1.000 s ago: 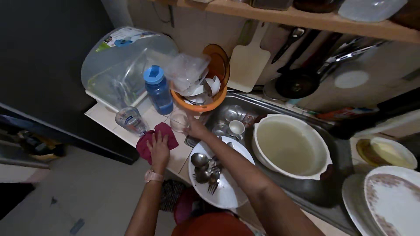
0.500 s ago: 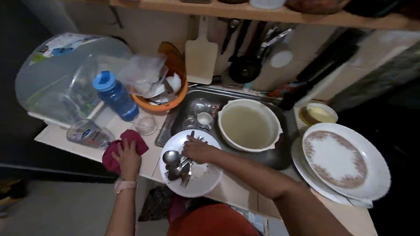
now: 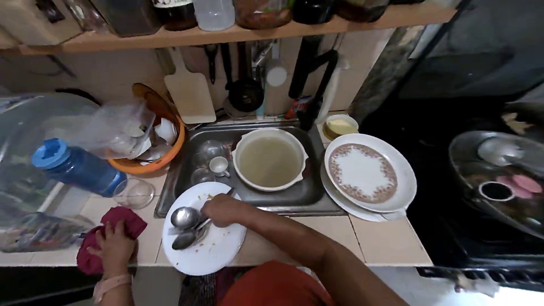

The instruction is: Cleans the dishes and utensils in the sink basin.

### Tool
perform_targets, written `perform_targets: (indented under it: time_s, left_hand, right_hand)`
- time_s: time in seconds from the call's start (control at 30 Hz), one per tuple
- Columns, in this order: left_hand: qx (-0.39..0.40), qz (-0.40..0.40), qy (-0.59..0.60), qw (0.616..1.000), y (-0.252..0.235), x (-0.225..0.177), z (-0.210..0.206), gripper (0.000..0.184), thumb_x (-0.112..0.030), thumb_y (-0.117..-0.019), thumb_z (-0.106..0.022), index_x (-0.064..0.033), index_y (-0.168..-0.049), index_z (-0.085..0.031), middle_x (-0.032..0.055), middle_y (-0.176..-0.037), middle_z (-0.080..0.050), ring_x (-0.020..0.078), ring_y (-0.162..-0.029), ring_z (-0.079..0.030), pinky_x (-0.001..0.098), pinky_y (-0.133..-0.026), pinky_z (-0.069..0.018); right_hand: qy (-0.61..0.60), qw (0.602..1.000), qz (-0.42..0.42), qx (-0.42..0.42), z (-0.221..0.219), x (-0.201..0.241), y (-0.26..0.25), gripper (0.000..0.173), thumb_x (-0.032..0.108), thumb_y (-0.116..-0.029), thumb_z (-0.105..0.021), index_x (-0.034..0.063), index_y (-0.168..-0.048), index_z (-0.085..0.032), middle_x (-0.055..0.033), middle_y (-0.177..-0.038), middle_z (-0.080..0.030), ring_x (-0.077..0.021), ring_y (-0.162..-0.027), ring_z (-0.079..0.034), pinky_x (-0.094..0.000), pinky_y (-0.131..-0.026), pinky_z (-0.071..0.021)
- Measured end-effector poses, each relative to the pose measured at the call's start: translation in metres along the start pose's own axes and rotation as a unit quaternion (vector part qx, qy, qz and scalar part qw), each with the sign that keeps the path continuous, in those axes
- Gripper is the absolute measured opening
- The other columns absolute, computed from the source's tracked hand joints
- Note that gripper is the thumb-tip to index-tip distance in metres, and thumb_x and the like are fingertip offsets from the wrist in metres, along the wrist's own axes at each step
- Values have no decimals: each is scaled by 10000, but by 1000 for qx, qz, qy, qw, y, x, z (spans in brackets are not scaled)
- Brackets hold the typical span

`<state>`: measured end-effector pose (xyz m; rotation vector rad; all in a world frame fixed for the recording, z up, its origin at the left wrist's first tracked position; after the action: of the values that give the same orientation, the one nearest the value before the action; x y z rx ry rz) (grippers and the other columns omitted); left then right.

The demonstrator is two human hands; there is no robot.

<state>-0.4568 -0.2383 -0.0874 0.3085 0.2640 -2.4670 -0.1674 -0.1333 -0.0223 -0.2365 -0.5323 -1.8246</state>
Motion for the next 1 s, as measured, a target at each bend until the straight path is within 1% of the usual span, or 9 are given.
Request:
perform_targets:
  time_s: [0.13,0.23,0.37,0.43,0.5,0.6,0.77,0.93,1.0]
  left_hand:
    - [16,-1,35,999,-1,0,15,470,26,-951,-614,32,-1417,-555,385,-1589,-267,606,-1484,-179,843,-1096,-112]
    - [-19,-36,70,997,5,-21,38,433,-2,-967,-618,72,-1390,-566,439,-1556,-259,629,-1464,-204,823,-1108,-143]
    - [-13,-131,116,984,14,-85,61,353,-2,-993,-578,109,-1328,-597,435,-1538,-304,619,-1426,-309,701,-1154,-284]
    - [38,-160,148,975,14,-133,66,354,-39,-1024,-555,89,-1352,-587,381,-1536,-371,554,-1398,-412,640,-1128,-368]
    - [95,-200,199,955,13,-193,66,354,-62,-1036,-553,82,-1358,-586,324,-1481,-487,469,-1385,-477,574,-1149,-379]
    - [234,-242,257,906,8,-288,37,379,-116,-1057,-535,38,-1401,-565,238,-1431,-568,337,-1325,-562,455,-1135,-430]
    - [441,-260,219,831,-1,-411,-53,423,-146,-1069,-531,24,-1456,-505,237,-1503,-492,335,-1378,-498,458,-1158,-381]
    - [486,-92,162,854,-6,-436,-127,502,-254,-1070,-545,4,-1490,-449,256,-1484,-488,384,-1349,-493,560,-1085,-411]
    - [474,-37,145,868,-2,-433,-138,495,-299,-1066,-541,16,-1445,-496,264,-1424,-529,383,-1279,-539,560,-1036,-444]
  right_hand:
    - [-109,984,-106,-92,39,-49,42,336,72,-973,-628,-70,-1278,-625,-288,-1293,-625,-459,-1233,-587,-636,-1038,-429]
    - [-193,948,-209,-144,52,-118,70,316,85,-1002,-589,-79,-1271,-619,-296,-1231,-644,-423,-1176,-620,-583,-1025,-458]
    - [-323,851,-366,-194,38,-220,106,310,100,-1047,-545,-69,-1306,-560,-246,-1114,-642,-285,-901,-654,-425,-845,-542]
    - [-351,801,-432,-219,30,-250,117,356,87,-1022,-565,-58,-1346,-543,-247,-1157,-643,-285,-927,-670,-422,-855,-549]
    - [-377,765,-470,-228,22,-267,120,401,81,-1004,-582,-56,-1377,-526,-236,-1215,-636,-274,-988,-668,-415,-899,-540]
    - [-400,731,-504,-227,4,-276,114,399,74,-986,-611,-54,-1357,-538,-215,-1224,-634,-257,-1021,-658,-405,-909,-532]
    - [-472,662,-523,-256,-28,-273,101,493,101,-957,-683,-88,-1384,-524,-274,-1396,-555,-356,-1291,-558,-495,-1078,-447]
    - [-588,542,-507,-321,-57,-279,108,549,255,-1028,-643,-78,-1431,-476,-279,-1405,-536,-350,-1258,-559,-490,-1055,-457]
    - [-597,537,-510,-308,-49,-262,120,471,202,-1075,-536,-80,-1445,-462,-280,-1437,-514,-353,-1296,-538,-488,-1080,-437]
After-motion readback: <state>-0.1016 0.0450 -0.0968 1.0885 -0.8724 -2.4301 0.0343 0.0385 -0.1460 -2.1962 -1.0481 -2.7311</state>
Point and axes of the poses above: each hand's wrist, its own y-axis away from the middle knuckle, its own z-axis out of the back of the hand, x = y × z, the point moved 7 cm from there along -y, towards the middle knuckle
